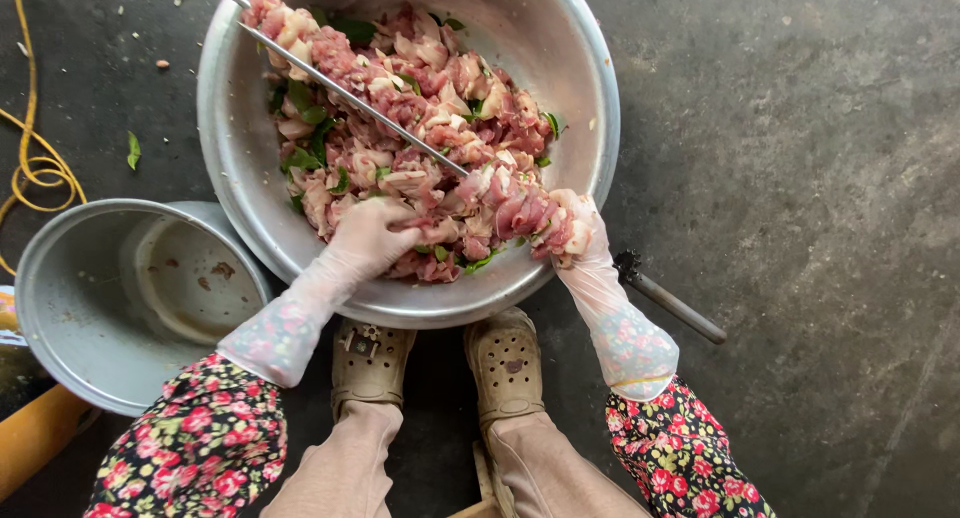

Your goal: The person threads pieces of raw meat and green leaves onto a long metal skewer from a large metal bowl. The person holds the skewer with both gloved hands and pushes the meat down to compact it. The person lifts the completed skewer at the end.

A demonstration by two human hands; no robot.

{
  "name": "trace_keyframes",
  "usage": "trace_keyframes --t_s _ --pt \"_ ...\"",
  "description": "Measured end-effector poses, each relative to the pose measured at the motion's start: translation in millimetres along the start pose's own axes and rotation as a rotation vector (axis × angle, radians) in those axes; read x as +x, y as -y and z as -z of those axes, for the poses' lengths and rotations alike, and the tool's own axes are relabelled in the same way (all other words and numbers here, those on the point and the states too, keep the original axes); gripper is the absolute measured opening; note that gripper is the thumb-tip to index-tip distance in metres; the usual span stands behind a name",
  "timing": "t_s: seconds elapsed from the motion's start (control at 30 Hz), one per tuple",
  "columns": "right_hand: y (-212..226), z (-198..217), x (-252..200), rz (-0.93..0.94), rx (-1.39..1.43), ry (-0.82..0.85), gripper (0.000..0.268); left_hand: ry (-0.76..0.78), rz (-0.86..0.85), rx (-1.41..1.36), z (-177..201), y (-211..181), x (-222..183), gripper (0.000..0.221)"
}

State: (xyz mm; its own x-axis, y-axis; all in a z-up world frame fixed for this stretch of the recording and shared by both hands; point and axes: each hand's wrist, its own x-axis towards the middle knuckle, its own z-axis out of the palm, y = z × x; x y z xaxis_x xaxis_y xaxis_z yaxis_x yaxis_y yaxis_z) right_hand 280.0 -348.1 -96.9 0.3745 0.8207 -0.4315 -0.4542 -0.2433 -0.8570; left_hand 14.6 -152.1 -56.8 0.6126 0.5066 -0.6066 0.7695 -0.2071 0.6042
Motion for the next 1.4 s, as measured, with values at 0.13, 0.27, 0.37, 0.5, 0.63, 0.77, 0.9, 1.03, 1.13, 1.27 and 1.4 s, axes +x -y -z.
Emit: trace_keyframes --t_s 0.13,0.27,0.37,0.5,0.63,0.77,0.9,1.03,1.13,1.27,1.4 --pt "2 -2 -7 0.006 -0.100 -0.048 0.014 -0.082 0.037 -0.821 32 12 -2 0.035" --pt "-5 2 -1 0.010 -0.076 -0.069 0.012 -0.107 0.171 -1.165 53 22 0 0.042" --pt "-10 10 2 -0.012 0.154 -0.006 0.016 -0.167 0.168 -1.140 57 30 3 0.037" --pt "-16 17 2 0.005 0.154 0.004 0.017 -0.301 0.116 -0.992 53 35 8 0.023" --pt "-16 15 3 0.029 0.064 -0.011 0.018 -0.194 0.142 -1.070 54 35 4 0.021" --pt "-11 10 1 0.007 0.032 -0.028 0.019 -0.103 0.149 -1.164 60 30 0 0.025" --pt "-8 9 -1 -0.055 0.217 -0.017 0.020 -0.089 0.198 -1.106 59 20 1 0.030" --pt "-12 10 2 -0.014 0.102 -0.050 0.021 -0.176 0.253 -1.153 53 17 6 0.025" --pt "-15 12 5 0.087 -0.163 -0.017 0.023 -0.249 0.256 -1.246 52 20 12 0.022" --pt "-18 14 8 -0.002 0.032 0.030 0.031 -0.355 0.047 -1.359 56 29 16 0.025" --pt "-15 14 7 -0.106 0.219 -0.040 0.031 -0.427 -0.017 -1.466 77 38 19 0.035"
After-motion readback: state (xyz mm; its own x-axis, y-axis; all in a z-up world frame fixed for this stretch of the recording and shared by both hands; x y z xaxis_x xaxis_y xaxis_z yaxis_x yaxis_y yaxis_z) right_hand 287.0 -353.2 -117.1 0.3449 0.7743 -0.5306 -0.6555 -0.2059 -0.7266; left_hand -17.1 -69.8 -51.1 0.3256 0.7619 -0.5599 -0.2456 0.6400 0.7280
